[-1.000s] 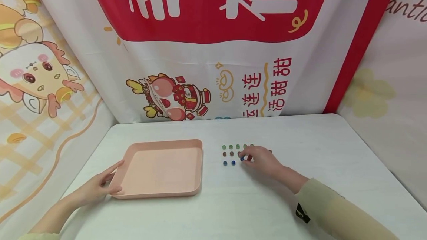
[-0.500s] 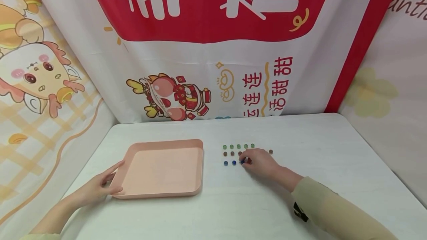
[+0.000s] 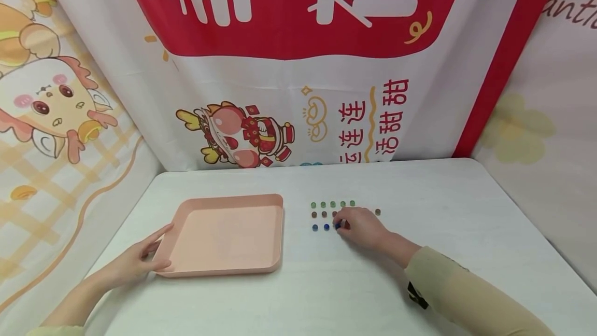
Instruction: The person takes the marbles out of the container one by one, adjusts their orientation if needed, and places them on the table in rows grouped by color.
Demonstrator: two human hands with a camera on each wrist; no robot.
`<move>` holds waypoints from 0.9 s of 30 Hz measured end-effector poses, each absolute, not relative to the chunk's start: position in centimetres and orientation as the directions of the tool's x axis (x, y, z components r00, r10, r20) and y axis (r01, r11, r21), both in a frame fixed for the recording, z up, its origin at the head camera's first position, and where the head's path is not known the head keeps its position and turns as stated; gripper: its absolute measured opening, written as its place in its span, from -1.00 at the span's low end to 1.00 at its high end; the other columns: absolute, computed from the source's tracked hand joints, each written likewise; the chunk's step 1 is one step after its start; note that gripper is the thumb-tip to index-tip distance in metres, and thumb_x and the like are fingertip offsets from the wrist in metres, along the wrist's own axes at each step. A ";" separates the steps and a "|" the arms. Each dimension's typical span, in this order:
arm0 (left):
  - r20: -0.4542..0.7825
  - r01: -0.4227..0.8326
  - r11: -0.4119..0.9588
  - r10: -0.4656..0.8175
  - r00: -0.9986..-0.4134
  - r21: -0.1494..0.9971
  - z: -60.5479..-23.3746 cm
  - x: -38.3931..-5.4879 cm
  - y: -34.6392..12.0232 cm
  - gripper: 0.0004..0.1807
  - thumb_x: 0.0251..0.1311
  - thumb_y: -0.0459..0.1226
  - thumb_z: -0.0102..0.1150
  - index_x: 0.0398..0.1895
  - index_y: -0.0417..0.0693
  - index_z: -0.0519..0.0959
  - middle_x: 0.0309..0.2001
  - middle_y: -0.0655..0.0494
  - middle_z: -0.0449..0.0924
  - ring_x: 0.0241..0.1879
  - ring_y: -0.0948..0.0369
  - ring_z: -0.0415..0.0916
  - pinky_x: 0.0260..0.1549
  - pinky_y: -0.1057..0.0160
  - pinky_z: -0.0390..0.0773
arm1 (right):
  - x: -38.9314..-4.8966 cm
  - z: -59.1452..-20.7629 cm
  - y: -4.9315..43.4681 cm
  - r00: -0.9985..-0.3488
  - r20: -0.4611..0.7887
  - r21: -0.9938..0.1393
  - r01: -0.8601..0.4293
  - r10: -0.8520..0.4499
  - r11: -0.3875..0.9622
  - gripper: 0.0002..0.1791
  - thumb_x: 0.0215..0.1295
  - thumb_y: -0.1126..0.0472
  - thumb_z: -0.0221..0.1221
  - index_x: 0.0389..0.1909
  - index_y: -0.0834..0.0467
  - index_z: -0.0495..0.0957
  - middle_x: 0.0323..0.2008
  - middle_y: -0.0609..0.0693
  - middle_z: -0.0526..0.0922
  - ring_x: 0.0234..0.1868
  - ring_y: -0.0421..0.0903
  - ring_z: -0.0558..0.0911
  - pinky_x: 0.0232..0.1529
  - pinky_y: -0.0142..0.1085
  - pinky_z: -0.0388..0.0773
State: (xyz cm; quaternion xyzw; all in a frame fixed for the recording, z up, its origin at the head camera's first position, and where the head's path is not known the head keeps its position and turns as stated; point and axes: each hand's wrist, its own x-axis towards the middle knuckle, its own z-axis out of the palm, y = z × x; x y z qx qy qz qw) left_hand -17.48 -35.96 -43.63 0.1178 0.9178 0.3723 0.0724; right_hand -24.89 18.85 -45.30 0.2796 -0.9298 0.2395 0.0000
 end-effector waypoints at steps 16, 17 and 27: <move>-0.045 0.173 0.687 0.287 -0.957 0.706 -43.7 -18.1 -35.9 0.03 0.03 -0.10 0.45 0.52 -0.08 0.07 0.31 -0.35 0.29 0.24 -0.15 0.33 0.00 0.63 0.15 | -22.8 -41.1 22.0 -0.873 0.171 -0.517 -0.474 -0.457 0.713 -0.77 0.23 0.25 0.32 -0.09 0.14 0.65 -0.23 -0.11 0.65 -0.31 -0.23 0.56 -0.26 -0.26 0.56; -0.043 0.177 0.685 0.291 -0.956 0.707 -43.6 -18.1 -35.9 0.03 0.03 -0.11 0.45 0.52 -0.08 0.08 0.30 -0.36 0.30 0.24 -0.16 0.33 0.00 0.63 0.16 | -22.4 -40.8 22.3 -0.876 0.176 -0.523 -0.469 -0.449 0.711 -0.77 0.23 0.24 0.32 -0.08 0.12 0.65 -0.22 -0.11 0.65 -0.30 -0.23 0.56 -0.25 -0.25 0.57; 0.055 0.236 0.720 0.265 -0.963 0.653 -42.3 -18.0 -35.2 -0.07 0.12 -0.14 0.40 0.50 -0.13 0.12 0.33 -0.35 0.26 0.27 -0.30 0.24 0.18 -0.12 0.29 | -17.6 -38.5 25.2 -0.910 0.176 -0.516 -0.410 -0.375 0.753 -0.58 0.19 0.14 0.36 0.07 0.09 0.57 -0.05 -0.08 0.64 -0.22 -0.23 0.64 -0.20 -0.18 0.59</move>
